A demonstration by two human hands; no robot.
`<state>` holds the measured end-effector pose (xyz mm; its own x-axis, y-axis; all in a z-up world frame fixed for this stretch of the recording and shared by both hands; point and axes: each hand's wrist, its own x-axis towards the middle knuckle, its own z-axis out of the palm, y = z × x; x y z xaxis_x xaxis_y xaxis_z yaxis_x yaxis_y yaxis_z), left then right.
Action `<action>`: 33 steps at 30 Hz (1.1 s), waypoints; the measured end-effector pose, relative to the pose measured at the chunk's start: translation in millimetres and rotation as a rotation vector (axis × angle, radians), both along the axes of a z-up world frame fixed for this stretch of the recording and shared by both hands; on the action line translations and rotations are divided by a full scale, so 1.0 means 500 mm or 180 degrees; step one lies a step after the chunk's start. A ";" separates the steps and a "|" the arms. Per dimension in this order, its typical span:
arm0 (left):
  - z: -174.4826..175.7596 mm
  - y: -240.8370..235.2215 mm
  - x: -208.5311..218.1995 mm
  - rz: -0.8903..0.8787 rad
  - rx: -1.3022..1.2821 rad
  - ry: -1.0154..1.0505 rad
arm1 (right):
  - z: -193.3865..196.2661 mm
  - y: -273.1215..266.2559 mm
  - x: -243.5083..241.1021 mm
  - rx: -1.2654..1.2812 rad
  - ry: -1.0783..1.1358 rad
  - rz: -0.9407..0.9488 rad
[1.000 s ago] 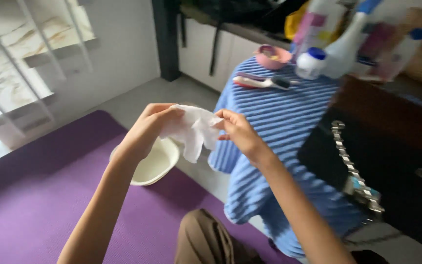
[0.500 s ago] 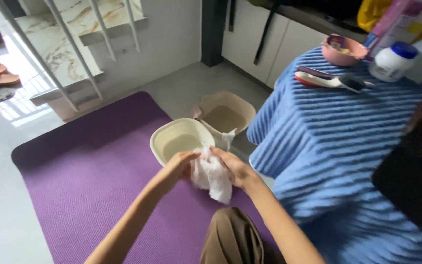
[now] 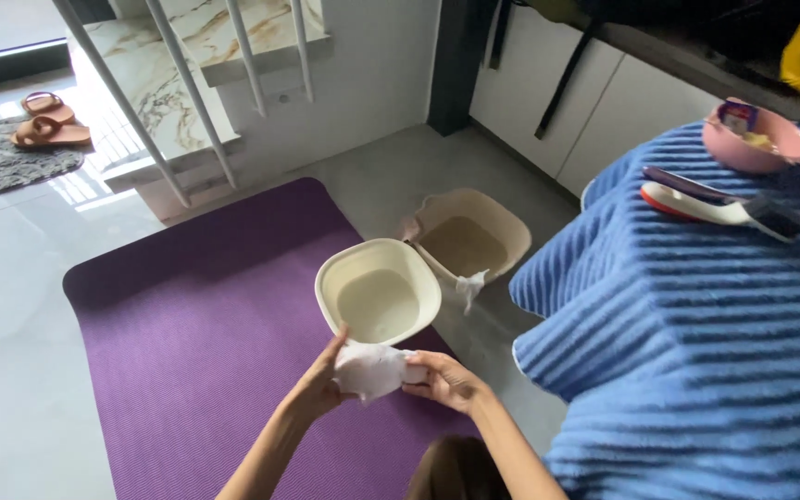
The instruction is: Cleaning a leather handbag using wet wipes, including the exterior and interior surfaces.
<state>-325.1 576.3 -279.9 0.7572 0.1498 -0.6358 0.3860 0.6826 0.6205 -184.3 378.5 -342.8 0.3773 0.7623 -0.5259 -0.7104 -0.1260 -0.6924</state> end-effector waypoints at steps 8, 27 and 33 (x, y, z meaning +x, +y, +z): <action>-0.100 0.156 0.041 -0.0858 0.1523 -0.0002 | -0.054 0.118 -0.028 -0.0515 -0.0436 -0.0300; -0.349 0.397 0.239 -0.1552 0.5082 0.0941 | -0.272 0.300 0.028 -0.1936 -0.2894 0.0347; -0.281 0.335 0.215 -0.0953 0.5362 0.0840 | -0.135 0.257 -0.020 -0.1644 -0.2603 0.0238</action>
